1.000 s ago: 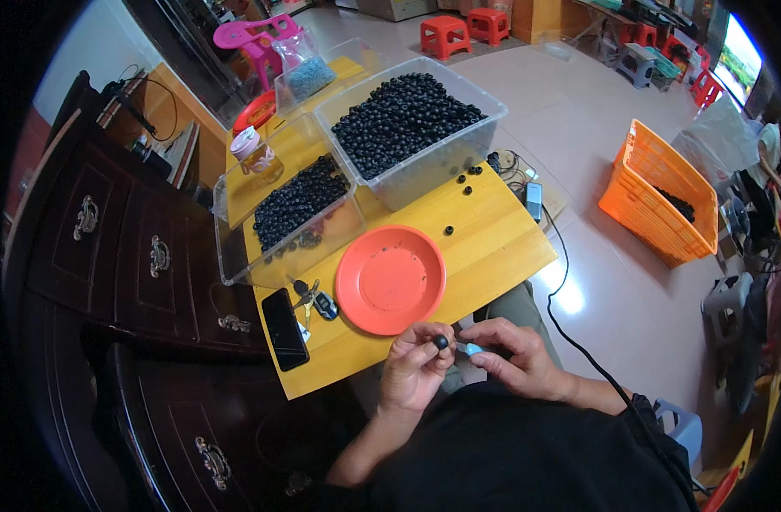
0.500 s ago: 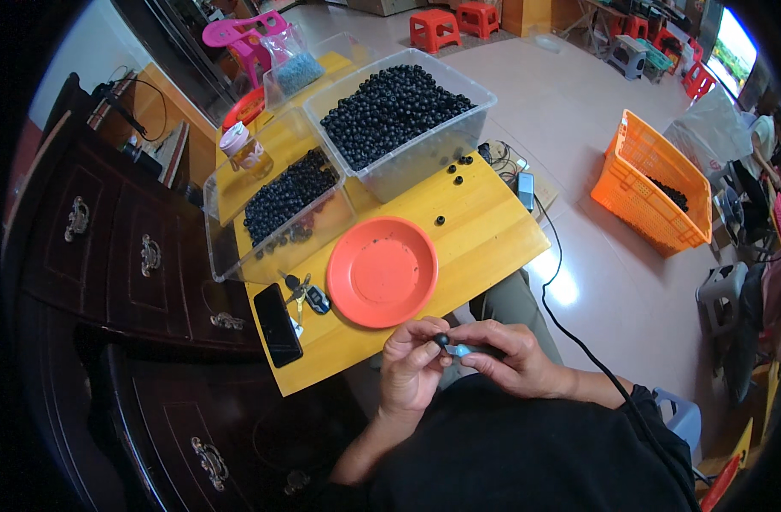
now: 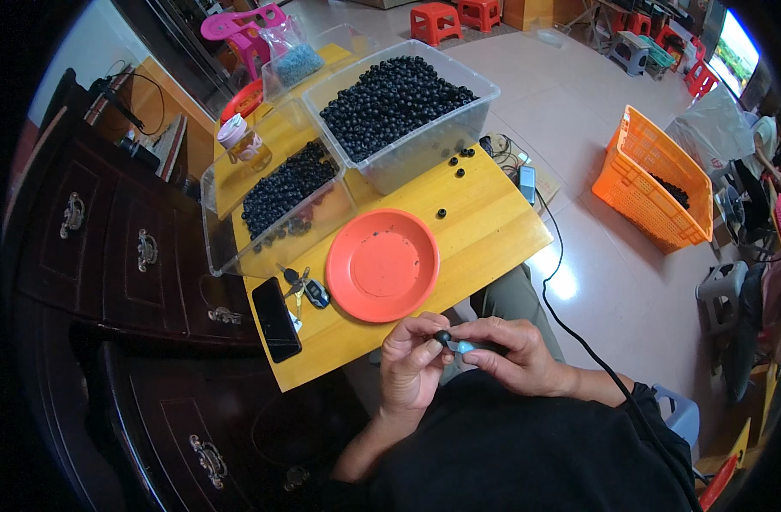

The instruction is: The person takes black spherical objects from a container and trims them individually using a small blade.

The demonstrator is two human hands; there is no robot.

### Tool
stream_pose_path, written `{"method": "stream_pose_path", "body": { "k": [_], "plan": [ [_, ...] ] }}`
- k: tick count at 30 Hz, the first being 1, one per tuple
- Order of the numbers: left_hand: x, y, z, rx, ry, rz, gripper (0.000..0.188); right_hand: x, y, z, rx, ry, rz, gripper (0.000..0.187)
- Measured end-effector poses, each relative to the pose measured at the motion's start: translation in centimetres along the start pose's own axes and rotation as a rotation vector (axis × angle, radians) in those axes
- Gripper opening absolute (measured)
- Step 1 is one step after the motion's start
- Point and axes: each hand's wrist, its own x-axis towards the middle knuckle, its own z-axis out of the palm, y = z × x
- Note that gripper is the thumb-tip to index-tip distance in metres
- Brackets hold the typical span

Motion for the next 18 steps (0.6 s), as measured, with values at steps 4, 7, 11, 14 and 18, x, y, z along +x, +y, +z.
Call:
{"method": "stream_pose_path", "body": {
  "k": [4, 7, 11, 14, 18],
  "plan": [
    [0.08, 0.07, 0.19, 0.002, -0.017, -0.002, 0.015, -0.05, 0.24, 0.06, 0.019, 0.012, 0.008, 0.030],
    [-0.04, -0.05, 0.16, -0.004, -0.002, -0.003, 0.015, -0.06, 0.02, 0.08, 0.039, 0.028, 0.009, 0.027],
    [-0.14, -0.02, 0.09, 0.000, 0.001, -0.006, 0.014, -0.26, 0.03, 0.08, 0.035, 0.029, 0.072, 0.023],
    [-0.14, 0.17, 0.11, 0.037, 0.010, 0.014, 0.014, -0.27, 0.21, 0.29, 0.110, 0.037, 0.106, 0.021],
    [0.04, 0.44, 0.06, 0.140, -0.011, 0.079, 0.012, -0.20, 0.29, 0.51, 0.270, 0.038, 0.176, 0.019]
  ]
}}
